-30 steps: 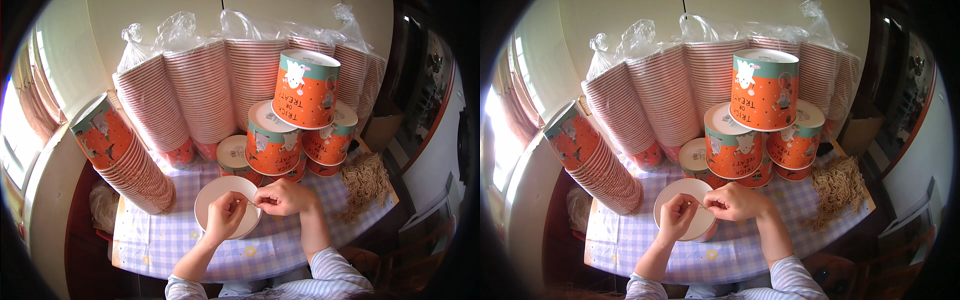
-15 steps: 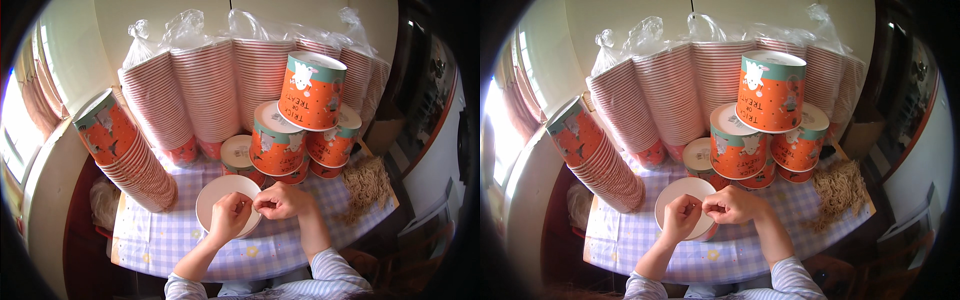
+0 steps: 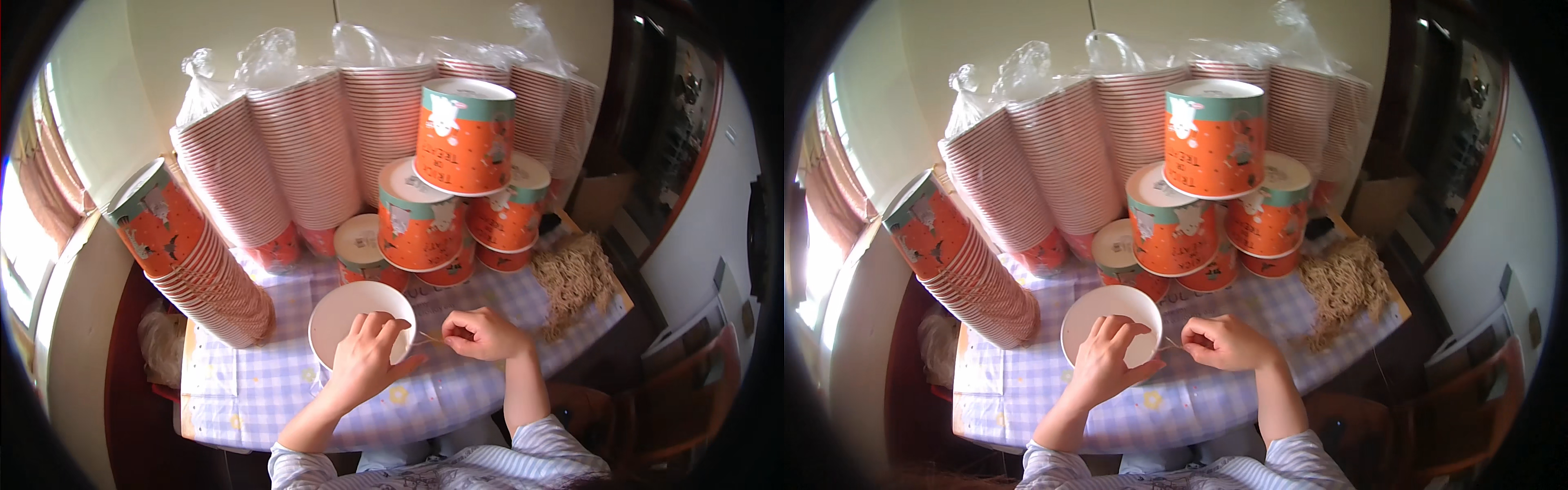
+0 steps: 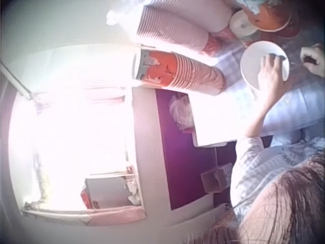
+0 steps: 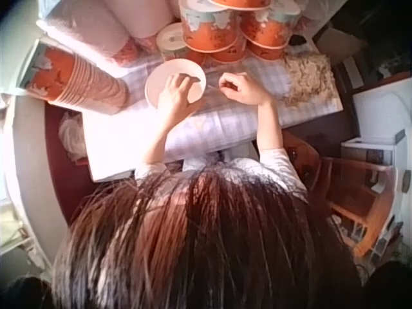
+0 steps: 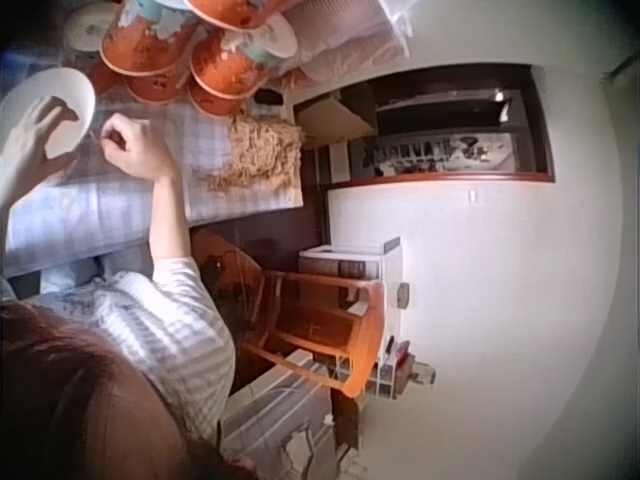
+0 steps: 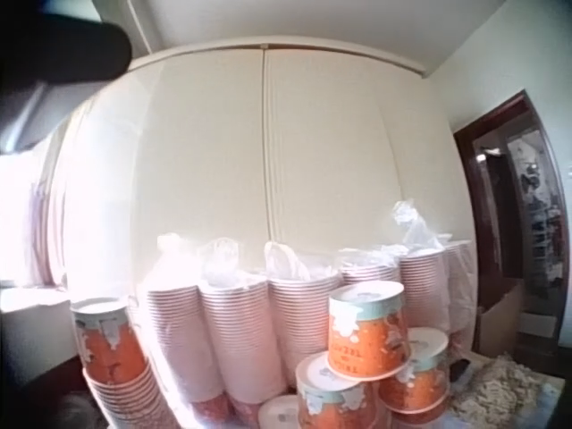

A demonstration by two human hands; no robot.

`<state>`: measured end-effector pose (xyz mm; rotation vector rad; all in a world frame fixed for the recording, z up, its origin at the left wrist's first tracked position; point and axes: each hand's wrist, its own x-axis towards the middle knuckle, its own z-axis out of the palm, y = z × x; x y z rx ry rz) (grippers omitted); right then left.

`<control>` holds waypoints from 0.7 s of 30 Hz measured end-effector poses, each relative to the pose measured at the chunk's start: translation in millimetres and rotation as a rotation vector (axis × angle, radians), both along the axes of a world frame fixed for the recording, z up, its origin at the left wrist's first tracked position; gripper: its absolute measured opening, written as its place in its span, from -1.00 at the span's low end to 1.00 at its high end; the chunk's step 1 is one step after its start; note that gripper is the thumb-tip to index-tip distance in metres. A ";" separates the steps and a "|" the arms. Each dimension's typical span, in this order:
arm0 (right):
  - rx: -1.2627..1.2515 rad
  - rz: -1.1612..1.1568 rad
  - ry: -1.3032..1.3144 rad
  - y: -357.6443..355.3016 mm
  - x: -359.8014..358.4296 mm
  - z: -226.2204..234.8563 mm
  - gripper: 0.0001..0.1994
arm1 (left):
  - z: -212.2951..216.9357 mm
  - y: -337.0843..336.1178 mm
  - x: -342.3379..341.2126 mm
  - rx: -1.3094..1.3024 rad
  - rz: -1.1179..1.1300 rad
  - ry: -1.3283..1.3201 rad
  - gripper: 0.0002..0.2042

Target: Attaching elastic strings to paper buckets for packaging.

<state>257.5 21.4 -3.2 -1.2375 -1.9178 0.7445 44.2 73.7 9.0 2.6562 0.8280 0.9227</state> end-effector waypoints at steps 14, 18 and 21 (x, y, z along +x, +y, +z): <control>-0.384 -0.186 0.552 -89.4 -33.6 -119.5 -0.79 | -41.6 -32.9 -36.8 0.153 0.153 0.121 -0.93; -0.499 -0.138 0.522 -102.0 -51.2 -134.8 -0.85 | -45.9 -48.6 -54.6 0.180 0.250 0.087 -0.88; -0.518 -0.113 0.556 -110.3 -67.5 -145.6 -0.85 | -53.9 -62.1 -57.5 0.256 0.409 -0.052 -0.82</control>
